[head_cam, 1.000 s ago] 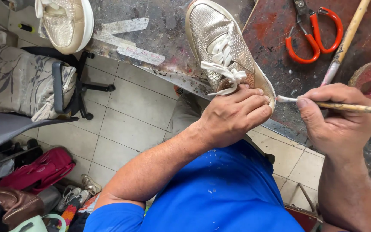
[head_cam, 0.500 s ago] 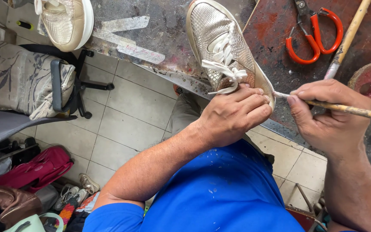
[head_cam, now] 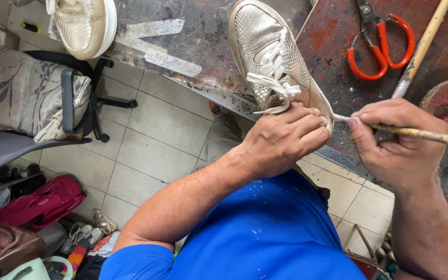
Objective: Applying a substance to the edge of a shoe sole using a brush at a repair bench
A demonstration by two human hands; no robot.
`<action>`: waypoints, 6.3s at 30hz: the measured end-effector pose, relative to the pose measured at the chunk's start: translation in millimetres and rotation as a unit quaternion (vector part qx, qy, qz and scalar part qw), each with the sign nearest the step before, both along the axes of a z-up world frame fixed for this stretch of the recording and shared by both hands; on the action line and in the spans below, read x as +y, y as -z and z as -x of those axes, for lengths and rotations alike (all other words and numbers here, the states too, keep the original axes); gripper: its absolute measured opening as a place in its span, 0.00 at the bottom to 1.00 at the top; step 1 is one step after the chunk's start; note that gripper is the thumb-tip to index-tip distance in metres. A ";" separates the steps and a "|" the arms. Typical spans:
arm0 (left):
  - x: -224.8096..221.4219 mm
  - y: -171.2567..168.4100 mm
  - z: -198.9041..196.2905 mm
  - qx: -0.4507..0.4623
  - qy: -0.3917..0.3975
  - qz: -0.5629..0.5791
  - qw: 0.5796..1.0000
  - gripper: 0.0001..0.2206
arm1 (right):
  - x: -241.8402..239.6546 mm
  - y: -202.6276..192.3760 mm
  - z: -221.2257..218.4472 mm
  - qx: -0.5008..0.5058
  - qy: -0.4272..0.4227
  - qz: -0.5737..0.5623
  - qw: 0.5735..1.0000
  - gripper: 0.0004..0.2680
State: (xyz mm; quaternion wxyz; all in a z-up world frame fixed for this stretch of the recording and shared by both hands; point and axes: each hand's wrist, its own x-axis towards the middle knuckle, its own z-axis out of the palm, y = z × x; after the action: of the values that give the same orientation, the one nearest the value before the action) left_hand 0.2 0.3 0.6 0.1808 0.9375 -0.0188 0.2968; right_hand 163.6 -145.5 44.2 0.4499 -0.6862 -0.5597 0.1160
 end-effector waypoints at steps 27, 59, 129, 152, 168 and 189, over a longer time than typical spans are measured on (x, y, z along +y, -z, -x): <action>0.4 -4.0 -0.1 -0.010 -0.002 -0.003 1.000 0.04 | 3.9 8.5 -4.0 0.003 -0.014 -0.011 1.000 0.07; 4.2 -17.0 2.3 -0.016 0.023 0.022 0.999 0.07 | -17.1 12.8 -9.1 0.014 0.072 -0.099 0.992 0.08; -12.9 -5.5 6.2 -0.001 -0.101 -0.036 0.994 0.05 | 25.1 26.2 -0.5 0.022 0.003 -0.077 0.997 0.08; -13.5 -1.9 6.9 -0.009 -0.097 -0.039 0.995 0.03 | 2.5 5.3 -4.6 -0.006 0.026 0.040 0.999 0.07; -13.6 -2.7 6.5 -0.010 -0.107 -0.043 0.993 0.04 | 3.6 17.8 -6.3 0.005 -0.025 -0.025 0.999 0.06; -10.9 -7.4 7.4 -0.010 -0.083 -0.026 0.996 0.03 | -0.3 13.0 -3.4 0.036 0.045 0.022 0.998 0.06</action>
State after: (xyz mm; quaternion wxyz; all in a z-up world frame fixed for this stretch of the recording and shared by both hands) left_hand -7.2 -10.7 8.0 0.1312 0.9371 0.0493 0.3196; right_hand 167.0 -145.8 31.1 0.4594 -0.7157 -0.5092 0.1321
